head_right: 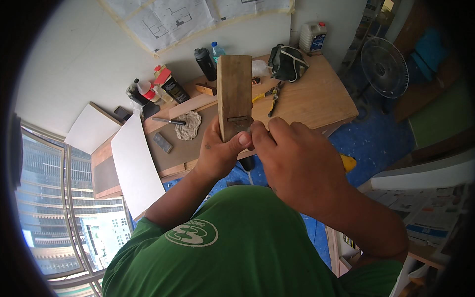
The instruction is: The person adjusts a wooden hand plane using a utility knife, repeatedly scraping and inspecting the blade area. They also retrieve a small metal file from a cabinet and briefly handle it before returning to the plane.
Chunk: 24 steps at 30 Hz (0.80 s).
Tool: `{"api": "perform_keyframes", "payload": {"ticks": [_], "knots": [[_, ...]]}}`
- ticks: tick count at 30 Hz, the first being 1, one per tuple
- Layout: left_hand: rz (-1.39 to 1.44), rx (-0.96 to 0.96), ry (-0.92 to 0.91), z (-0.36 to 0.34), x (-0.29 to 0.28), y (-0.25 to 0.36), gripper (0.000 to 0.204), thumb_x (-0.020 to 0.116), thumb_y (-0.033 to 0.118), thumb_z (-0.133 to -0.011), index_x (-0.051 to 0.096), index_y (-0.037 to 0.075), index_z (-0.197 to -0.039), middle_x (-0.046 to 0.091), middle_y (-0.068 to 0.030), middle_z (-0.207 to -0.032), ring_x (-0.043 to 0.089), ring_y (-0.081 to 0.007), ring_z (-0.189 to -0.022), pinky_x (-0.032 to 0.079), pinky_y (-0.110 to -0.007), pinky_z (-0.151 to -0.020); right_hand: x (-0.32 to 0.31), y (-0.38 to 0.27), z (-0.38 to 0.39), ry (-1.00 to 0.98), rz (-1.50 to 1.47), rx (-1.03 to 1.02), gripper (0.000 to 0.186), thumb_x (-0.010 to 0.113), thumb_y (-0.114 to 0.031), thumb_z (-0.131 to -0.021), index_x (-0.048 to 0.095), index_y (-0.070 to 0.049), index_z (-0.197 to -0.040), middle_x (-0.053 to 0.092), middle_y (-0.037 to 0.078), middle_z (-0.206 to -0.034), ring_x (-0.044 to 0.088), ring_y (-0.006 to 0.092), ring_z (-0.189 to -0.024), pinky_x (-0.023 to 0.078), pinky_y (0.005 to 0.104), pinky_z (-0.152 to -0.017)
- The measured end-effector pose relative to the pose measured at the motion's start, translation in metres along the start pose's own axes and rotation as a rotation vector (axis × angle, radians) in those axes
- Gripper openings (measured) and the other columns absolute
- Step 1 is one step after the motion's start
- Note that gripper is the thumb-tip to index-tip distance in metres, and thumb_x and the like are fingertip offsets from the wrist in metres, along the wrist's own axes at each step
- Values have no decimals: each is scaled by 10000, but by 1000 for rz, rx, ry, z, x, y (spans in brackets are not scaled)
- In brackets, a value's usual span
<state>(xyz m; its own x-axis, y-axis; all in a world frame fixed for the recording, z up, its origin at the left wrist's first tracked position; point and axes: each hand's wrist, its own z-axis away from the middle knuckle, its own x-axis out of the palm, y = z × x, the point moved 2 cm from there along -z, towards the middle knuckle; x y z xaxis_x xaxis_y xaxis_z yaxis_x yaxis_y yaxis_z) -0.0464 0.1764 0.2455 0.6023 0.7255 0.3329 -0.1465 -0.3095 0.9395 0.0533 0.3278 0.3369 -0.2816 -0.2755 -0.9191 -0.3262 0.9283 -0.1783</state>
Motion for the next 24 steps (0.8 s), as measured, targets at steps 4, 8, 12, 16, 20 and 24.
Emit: {"api": "perform_keyframes", "payload": {"ticks": [4,8,12,16,20,24], "knots": [[34,20,5,-1,2,1,530,846,193,-890,554,-34,-1268,678,-80,-1107,645,-126,-989,558,-287,-875,0,0,-1,-8,-9,3,385,679,-41,-869,646,20,-1247,579,97,-912,641,267,-780,530,390,-671],[52,21,-4,-2,2,1,525,841,188,-896,551,-35,-1273,677,-80,-1108,646,-125,-984,558,-283,-871,1,2,-2,-17,7,8,392,679,-42,-868,646,20,-1253,579,98,-918,641,267,-784,531,390,-675],[53,15,5,-2,1,-1,504,836,184,-900,559,-36,-1260,679,-75,-1088,647,-122,-969,560,-280,-856,2,3,-3,-2,-12,10,396,679,-42,-866,646,18,-1256,579,96,-917,639,267,-784,532,390,-676],[20,10,28,-3,1,-3,479,833,178,-904,568,-35,-1241,681,-68,-1058,649,-120,-946,561,-275,-835,4,4,-4,-16,-25,11,393,679,-40,-865,648,16,-1252,578,95,-915,640,269,-789,534,390,-680],[20,16,52,-3,1,-3,462,827,179,-910,572,-33,-1233,679,-68,-1037,655,-122,-928,563,-271,-820,5,5,-4,-29,-36,27,402,679,-35,-857,644,14,-1255,577,94,-916,640,271,-791,534,389,-685],[-13,2,67,-4,3,-3,606,845,309,-889,540,-19,-1298,674,-89,-1034,646,-150,-881,548,-313,-782,6,5,-5,-33,-31,30,414,680,-32,-851,636,11,-1260,578,97,-920,642,274,-790,534,392,-684]]}}
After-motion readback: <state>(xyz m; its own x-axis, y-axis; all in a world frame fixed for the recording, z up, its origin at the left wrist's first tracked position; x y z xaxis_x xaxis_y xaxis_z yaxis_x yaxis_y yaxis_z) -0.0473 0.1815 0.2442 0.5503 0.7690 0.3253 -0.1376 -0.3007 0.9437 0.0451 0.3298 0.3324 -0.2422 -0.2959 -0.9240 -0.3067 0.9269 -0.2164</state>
